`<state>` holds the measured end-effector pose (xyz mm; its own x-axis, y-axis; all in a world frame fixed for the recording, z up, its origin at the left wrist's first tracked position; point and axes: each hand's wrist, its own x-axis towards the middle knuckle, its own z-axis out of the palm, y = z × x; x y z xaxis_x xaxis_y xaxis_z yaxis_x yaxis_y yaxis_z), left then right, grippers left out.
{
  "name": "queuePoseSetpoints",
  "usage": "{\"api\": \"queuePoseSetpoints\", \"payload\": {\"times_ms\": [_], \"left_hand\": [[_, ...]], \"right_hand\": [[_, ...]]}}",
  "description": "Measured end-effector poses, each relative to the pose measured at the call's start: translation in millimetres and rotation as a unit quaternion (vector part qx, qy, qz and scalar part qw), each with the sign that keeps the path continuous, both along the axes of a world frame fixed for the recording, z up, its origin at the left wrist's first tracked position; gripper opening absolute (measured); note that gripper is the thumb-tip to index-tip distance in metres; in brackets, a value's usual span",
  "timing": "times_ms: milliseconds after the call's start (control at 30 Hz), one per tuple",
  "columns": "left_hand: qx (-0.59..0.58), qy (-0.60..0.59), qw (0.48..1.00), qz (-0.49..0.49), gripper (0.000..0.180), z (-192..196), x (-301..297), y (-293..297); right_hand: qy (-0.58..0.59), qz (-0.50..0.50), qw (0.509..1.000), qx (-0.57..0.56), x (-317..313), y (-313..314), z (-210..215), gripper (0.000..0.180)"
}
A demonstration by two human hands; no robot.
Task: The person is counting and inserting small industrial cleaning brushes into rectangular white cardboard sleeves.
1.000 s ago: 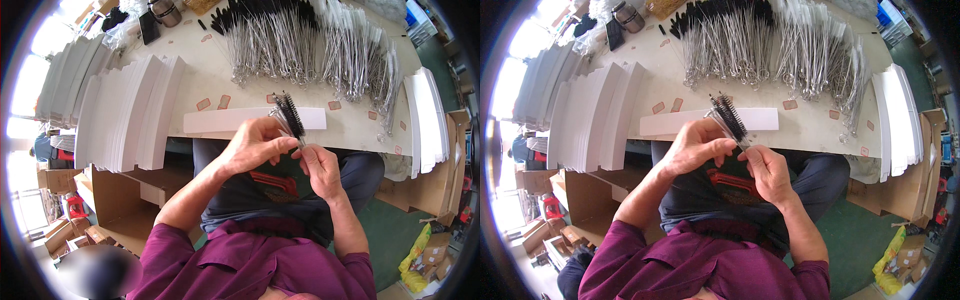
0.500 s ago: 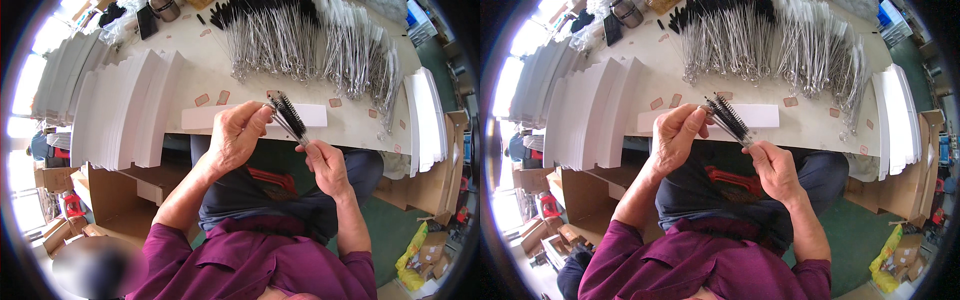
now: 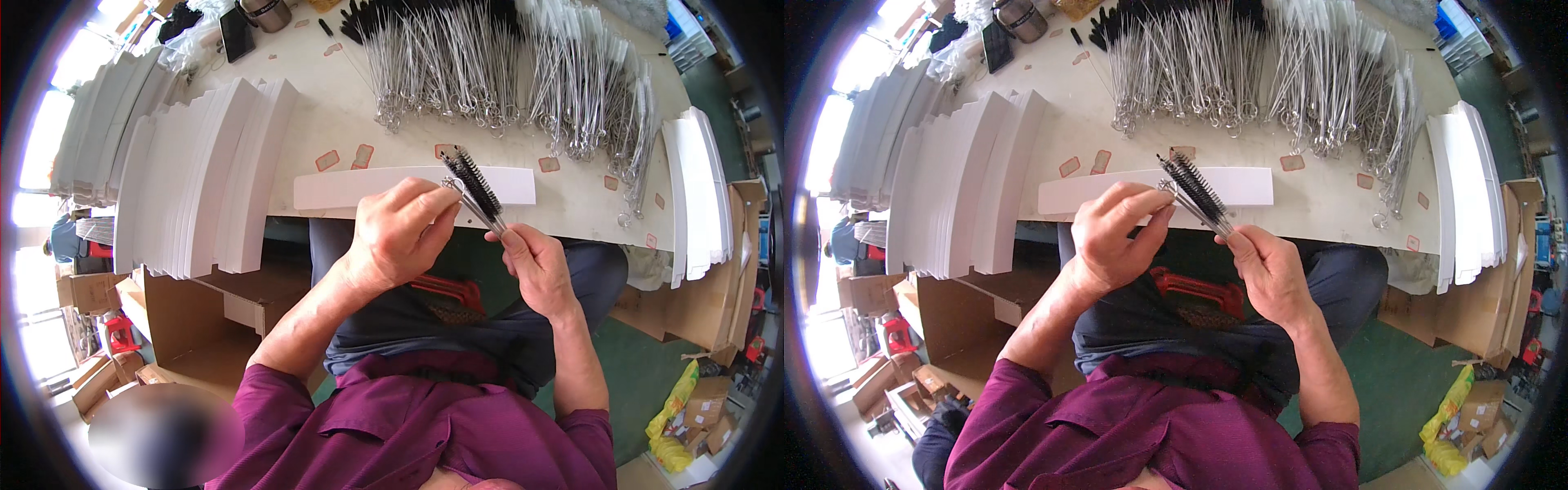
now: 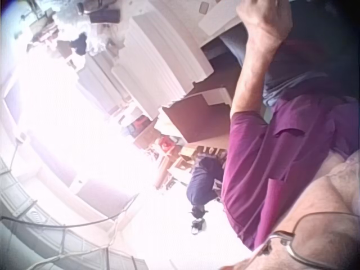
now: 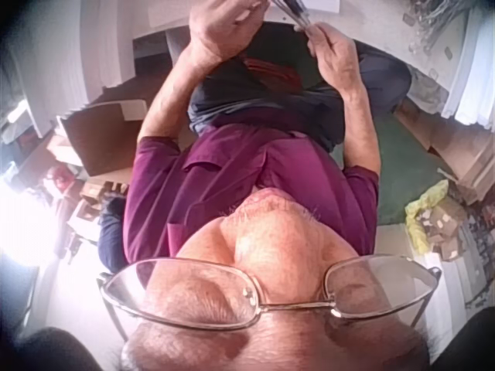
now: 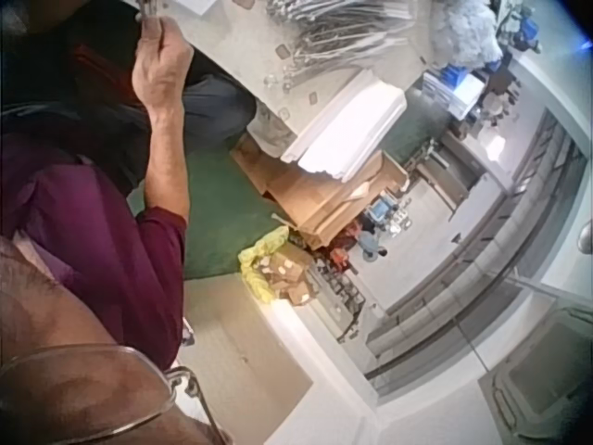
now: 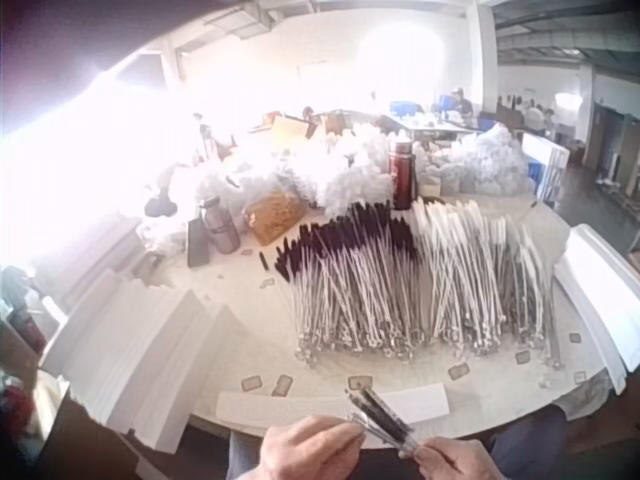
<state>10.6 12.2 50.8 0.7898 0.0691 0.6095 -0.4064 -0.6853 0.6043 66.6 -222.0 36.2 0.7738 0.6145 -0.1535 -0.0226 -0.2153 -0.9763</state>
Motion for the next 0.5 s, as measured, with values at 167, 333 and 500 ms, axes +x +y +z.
{"api": "queuePoseSetpoints", "payload": {"times_ms": [167, 333, 500], "left_hand": [[0.113, -0.04, 0.993, -0.003, 0.032, -11, -3, -1], [0.008, -0.004, 0.999, 0.031, 0.027, -8, -9, -2], [-0.312, 0.321, 0.894, -0.031, 0.033, -17, -9, -6]], "right_hand": [[0.037, 0.016, 0.999, -0.001, 0, -6, 0, 0.031], [0.043, 0.01, 0.999, -0.01, 1, -6, 3, 0.031], [0.054, 0.008, 0.998, -0.016, 0, -4, 2, 0.031]]}}
